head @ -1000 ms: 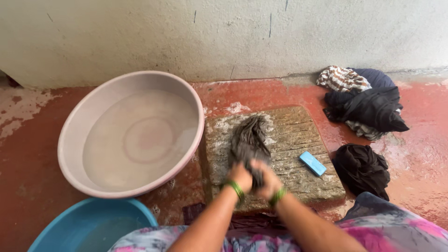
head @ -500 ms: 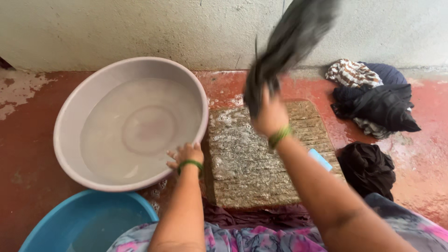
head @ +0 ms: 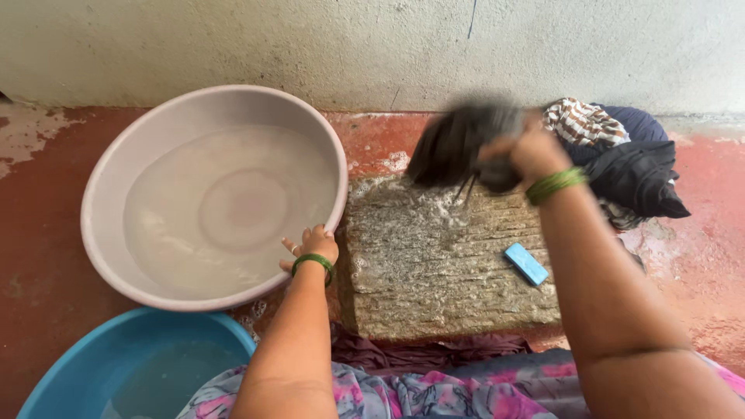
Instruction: The person scrubs a dark garment on a stone slab using a blue bar of soap, then rinses it in a white basin of water. The person repeats the scrubbing and rinsing process multiple times.
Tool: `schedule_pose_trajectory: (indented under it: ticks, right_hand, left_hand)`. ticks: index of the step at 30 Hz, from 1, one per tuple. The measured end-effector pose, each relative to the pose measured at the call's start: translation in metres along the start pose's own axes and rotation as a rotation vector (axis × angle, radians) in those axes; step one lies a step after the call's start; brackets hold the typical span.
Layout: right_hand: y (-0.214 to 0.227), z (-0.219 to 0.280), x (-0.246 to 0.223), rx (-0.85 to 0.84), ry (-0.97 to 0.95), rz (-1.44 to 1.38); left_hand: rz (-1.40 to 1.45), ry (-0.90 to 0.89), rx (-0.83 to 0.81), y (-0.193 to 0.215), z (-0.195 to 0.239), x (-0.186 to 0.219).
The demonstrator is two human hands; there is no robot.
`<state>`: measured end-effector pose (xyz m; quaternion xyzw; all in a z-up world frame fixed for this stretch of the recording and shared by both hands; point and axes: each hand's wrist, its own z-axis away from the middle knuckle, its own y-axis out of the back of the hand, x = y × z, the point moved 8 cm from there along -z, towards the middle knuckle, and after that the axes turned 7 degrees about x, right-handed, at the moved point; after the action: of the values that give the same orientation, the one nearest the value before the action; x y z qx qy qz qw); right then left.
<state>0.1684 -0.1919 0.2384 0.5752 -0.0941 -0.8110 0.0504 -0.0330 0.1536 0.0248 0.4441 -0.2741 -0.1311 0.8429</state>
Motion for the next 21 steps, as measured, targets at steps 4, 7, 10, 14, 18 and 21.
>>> schedule_pose_trajectory:
  ticks: [4,7,10,14,18,21]
  right_hand:
    - [-0.001,0.068,-0.131,0.044,0.871,0.258]
    - [-0.028,0.075,-0.145,0.42,1.094,0.775]
    - [-0.076,0.087,-0.101,0.818,1.267,1.119]
    - [-0.103,0.094,0.146,-0.264,0.334,1.616]
    - [-0.081,0.092,0.263,-0.759,-0.047,1.572]
    - [-0.069,0.021,0.189,-0.668,-0.009,1.339]
  left_hand:
    - [-0.028,0.005,-0.009,0.0,-0.008,-0.004]
    - [-0.038,-0.01,0.012,0.0,-0.005,-0.002]
    - [-0.011,-0.012,0.036,0.003,0.0,0.002]
    - [-0.036,0.007,0.019,0.007,0.005,0.0]
    - [-0.044,0.037,-0.019,0.006,0.004,0.002]
    - [-0.022,0.02,-0.024,0.008,0.006,0.006]
